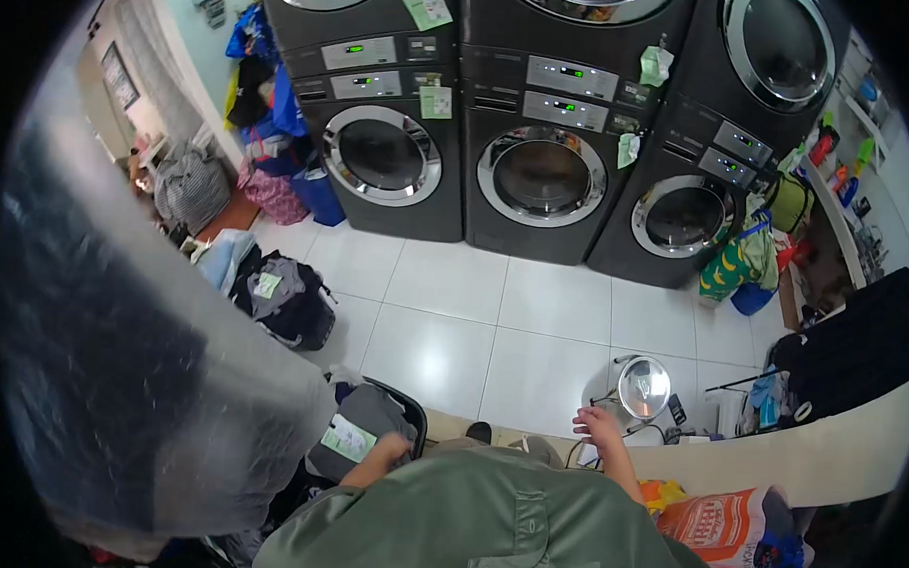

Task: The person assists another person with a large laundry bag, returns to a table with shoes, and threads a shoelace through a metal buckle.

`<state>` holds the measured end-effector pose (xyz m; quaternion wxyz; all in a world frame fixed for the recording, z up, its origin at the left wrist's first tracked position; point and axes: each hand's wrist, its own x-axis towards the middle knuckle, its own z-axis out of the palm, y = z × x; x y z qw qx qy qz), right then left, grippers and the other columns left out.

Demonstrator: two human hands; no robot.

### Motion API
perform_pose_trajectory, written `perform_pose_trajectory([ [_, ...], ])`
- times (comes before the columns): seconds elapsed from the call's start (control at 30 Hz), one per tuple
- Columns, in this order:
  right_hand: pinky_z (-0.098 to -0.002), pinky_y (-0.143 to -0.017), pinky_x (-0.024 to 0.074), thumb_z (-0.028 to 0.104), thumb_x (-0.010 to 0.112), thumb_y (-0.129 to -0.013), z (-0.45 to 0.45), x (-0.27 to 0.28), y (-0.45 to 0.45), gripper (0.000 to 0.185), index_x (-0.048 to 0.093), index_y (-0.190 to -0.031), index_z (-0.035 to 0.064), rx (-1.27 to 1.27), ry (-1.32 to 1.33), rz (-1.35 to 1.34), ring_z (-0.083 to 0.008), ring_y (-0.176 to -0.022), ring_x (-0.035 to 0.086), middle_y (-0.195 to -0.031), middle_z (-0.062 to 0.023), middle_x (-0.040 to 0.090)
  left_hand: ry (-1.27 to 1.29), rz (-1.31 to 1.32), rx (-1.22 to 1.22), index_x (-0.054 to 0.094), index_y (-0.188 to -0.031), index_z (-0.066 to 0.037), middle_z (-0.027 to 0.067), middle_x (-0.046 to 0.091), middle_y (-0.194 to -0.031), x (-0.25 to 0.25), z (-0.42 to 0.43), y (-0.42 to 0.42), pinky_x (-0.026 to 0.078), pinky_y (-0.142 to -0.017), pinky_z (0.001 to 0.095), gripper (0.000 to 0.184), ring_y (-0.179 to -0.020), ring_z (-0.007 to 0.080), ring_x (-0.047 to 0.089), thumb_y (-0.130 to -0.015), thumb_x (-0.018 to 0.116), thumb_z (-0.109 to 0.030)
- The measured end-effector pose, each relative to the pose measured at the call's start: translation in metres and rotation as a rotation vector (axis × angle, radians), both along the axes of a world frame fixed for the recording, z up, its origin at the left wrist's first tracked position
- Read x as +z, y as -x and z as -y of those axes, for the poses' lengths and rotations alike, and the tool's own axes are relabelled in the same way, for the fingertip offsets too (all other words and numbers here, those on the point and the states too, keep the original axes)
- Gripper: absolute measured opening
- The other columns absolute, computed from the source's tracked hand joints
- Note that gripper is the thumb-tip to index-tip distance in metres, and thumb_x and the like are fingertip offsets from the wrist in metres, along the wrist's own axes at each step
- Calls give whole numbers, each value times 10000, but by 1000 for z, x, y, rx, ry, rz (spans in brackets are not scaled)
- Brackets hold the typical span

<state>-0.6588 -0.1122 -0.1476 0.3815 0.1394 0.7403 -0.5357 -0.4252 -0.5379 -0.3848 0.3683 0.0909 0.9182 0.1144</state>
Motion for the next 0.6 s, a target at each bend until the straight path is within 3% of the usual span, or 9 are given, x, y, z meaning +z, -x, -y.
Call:
perform_pose_trajectory([
  [0.07,-310,-626,414,265,546,-776,-5,-6,17,263,523,-997,124,8,-21,20,-145,-755,563,-879,-27,594,-79,-151,553,603,-942,-48,164,599,-902,71,7,58,448,-704,397,369,-822,332,570,-775,473,-350],
  [0.13,-305,-613,417,255,539,-777,-11,-21,28,246,531,-986,125,8,-34,18,-144,-744,560,-866,-27,592,-269,-231,972,588,-950,-45,114,610,-812,88,21,103,456,-669,329,313,-718,214,575,-768,555,-297],
  [0.2,-308,-587,409,269,532,-774,-20,-46,44,273,539,-998,114,-68,5,-11,-149,-738,552,-861,-29,592,-440,-165,1248,594,-938,-19,136,620,-818,103,34,141,459,-683,345,311,-776,258,595,-743,568,-260],
  [0.3,-313,-585,402,295,538,-765,-11,-8,53,326,534,-1012,82,-86,-29,-21,-147,-736,546,-878,-32,587,-366,-329,1099,567,-984,-36,59,598,-839,102,53,169,459,-633,315,310,-700,178,556,-767,565,-258],
  [0.33,-279,-513,385,278,540,-749,-9,-6,58,293,557,-955,69,-95,-15,-67,-132,-684,541,-830,-32,584,-364,-306,1035,567,-984,-36,59,598,-839,104,47,181,459,-633,315,310,-700,178,556,-767,565,-258],
  [0.4,-243,-442,372,257,552,-725,-5,-2,61,256,586,-882,57,-133,37,-135,-115,-626,536,-769,-31,579,-458,-165,1182,571,-977,-39,68,598,-841,103,41,171,459,-635,319,302,-700,177,555,-768,563,-258],
  [0.47,-239,-443,374,253,562,-717,-5,1,68,248,590,-866,57,-193,75,-156,-111,-620,536,-756,-30,577,-244,-545,-80,568,-985,-28,81,600,-846,57,68,155,460,-662,325,314,-726,183,567,-775,556,-261],
  [0.5,-237,-444,371,248,568,-714,-7,1,70,249,587,-874,58,-195,85,-147,-113,-622,538,-757,-30,577,-233,-538,-234,568,-984,-26,82,600,-845,48,69,142,459,-662,323,313,-729,182,567,-776,553,-260],
  [0.6,-225,-443,357,241,557,-720,-24,-21,68,252,576,-904,71,-271,100,-86,-117,-635,541,-776,-22,571,-256,-65,165,570,-981,-21,84,599,-843,41,61,130,457,-662,317,311,-737,180,568,-779,542,-256],
])
